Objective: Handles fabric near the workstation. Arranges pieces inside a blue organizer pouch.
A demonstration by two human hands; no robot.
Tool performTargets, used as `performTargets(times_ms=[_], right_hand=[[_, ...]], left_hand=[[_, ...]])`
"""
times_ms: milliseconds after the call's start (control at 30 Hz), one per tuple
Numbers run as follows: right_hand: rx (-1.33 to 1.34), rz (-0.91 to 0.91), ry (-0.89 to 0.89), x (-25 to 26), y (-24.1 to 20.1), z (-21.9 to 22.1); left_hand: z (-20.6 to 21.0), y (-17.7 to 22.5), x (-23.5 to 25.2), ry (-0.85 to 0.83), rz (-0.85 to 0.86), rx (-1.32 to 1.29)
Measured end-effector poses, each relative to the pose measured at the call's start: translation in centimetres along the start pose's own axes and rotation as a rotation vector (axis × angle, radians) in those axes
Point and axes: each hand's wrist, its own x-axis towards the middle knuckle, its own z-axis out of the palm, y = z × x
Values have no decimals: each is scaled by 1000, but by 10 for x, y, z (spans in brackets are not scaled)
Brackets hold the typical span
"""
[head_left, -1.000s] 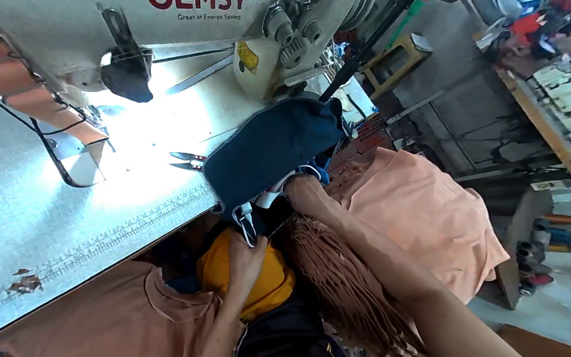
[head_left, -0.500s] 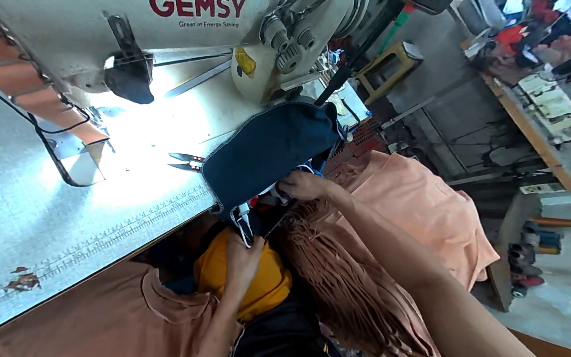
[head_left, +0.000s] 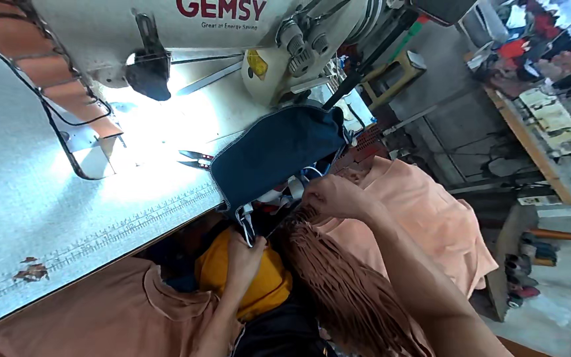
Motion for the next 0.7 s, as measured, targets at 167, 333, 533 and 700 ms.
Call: performTargets(times_ms=[167,333,533,700], right_hand=[[-267,278,-24,-2,9,13],[-252,-51,522,-10,34,36],[112,165,758,-1,55,27],[-38,138,406,33,69,17]], left_hand=[[0,2,-4,-16,0,42],[2,0,-8,2,30,18],[5,-2,-13,3,54,34],[3,-1,-12,-14,52,88]])
